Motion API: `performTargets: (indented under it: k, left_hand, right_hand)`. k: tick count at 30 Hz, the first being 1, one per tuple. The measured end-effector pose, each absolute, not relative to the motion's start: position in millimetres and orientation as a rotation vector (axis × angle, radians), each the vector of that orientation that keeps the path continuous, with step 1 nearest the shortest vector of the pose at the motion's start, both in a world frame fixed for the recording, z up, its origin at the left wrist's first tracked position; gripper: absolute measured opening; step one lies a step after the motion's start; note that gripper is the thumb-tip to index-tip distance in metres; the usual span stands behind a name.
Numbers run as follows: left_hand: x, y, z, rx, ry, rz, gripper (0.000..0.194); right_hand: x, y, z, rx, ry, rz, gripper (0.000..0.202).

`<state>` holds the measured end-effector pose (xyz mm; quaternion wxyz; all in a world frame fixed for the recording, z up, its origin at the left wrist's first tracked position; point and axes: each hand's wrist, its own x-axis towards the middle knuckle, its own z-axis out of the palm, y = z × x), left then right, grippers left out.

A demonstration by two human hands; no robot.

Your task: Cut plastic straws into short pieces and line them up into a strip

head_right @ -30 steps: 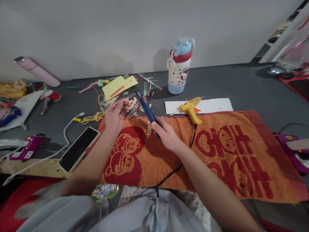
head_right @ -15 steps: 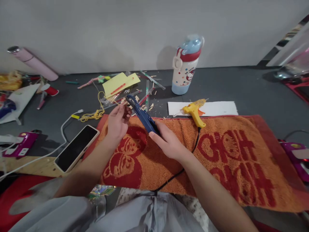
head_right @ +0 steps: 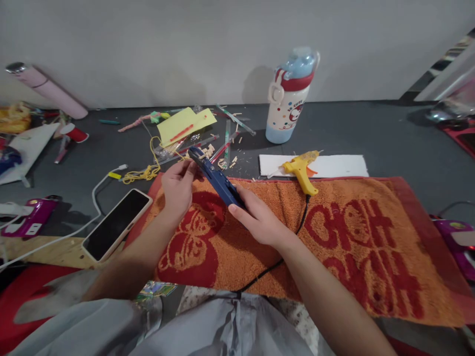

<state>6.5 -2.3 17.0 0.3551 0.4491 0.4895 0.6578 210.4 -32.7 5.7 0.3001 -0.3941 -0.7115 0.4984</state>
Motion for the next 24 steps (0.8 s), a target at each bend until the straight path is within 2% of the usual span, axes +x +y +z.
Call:
performTargets:
  k: [12, 24]
  left_hand:
    - [9.3, -3.9, 22.8, 1.143, 1.316, 1.691, 0.019]
    - [3.8, -0.5, 20.1, 1.213, 1.319, 1.680, 0.029]
  right_hand:
    - [210.2, -31.5, 4.4, -1.091, -1.849, 1.358, 0.061]
    - [211.2, -27.7, 6.1, -1.076, -1.823, 1.398, 0.054]
